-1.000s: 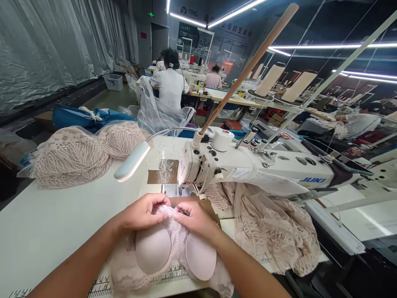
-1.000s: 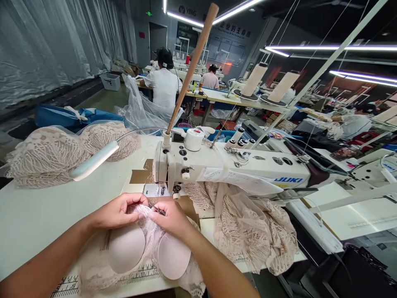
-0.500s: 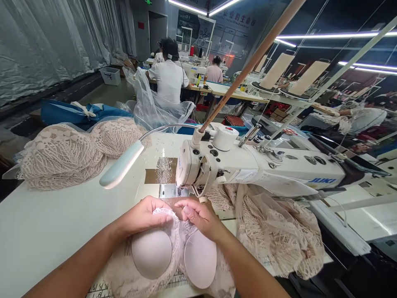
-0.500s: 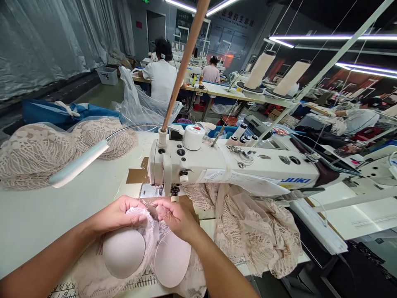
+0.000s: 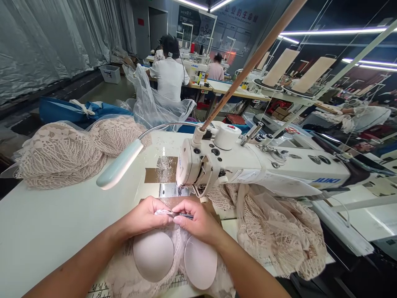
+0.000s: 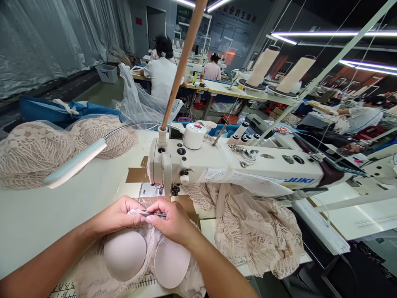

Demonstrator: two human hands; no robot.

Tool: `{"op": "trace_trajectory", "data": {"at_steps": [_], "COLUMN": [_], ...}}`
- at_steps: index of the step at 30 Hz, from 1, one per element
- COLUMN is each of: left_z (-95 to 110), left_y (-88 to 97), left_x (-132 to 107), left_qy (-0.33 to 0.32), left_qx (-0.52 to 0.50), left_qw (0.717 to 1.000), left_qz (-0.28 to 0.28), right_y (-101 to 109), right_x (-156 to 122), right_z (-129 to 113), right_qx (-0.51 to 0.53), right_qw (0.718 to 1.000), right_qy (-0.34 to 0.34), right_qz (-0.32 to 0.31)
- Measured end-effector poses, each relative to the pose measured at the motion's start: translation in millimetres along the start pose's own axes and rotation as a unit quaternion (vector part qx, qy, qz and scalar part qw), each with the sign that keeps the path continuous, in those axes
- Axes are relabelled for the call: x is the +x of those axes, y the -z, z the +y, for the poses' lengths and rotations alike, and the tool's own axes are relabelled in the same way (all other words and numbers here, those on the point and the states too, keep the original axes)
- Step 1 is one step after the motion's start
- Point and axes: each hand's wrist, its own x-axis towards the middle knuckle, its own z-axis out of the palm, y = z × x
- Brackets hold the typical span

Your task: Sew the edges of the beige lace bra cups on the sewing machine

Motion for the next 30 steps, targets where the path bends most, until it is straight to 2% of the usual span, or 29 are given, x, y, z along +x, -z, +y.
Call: {"op": "trace_trajectory", "data": {"at_steps": [5, 12, 18, 23, 26, 30], "left_z": [3, 5, 0, 1, 2, 1], "left_y": [-0.5, 0.9, -0.7, -0.7, -0.7, -3.1], "left_x": [-1, -4, 0, 0, 1, 3], "left_qy": [-0.007, 0.0, 0.008, 0.016, 0.013, 0.011], "left_qx": [0.017, 0.015, 0.026, 0.042, 0.048, 0.053], "left_qw": [1.0, 1.0, 1.0, 0.999, 0.999, 0.999], "left_qz": [-0.009, -0.017, -0.003, 0.001, 0.0, 0.005], "right_y": [-2, 8, 2, -4, -6, -7], "right_x": [1, 0, 3, 6, 7, 8], "right_z": [3, 12, 2, -5, -1, 7], "right_qx": [0.018, 0.016, -0.009, -0.02, 0.016, 0.147], "right_qw": [1.0, 0.999, 1.0, 1.0, 0.999, 0.987], "right_qy": [-0.003, -0.032, -0.004, -0.015, -0.033, -0.063], "right_qz": [0.025, -0.012, -0.018, -0.002, 0.019, 0.025]}}
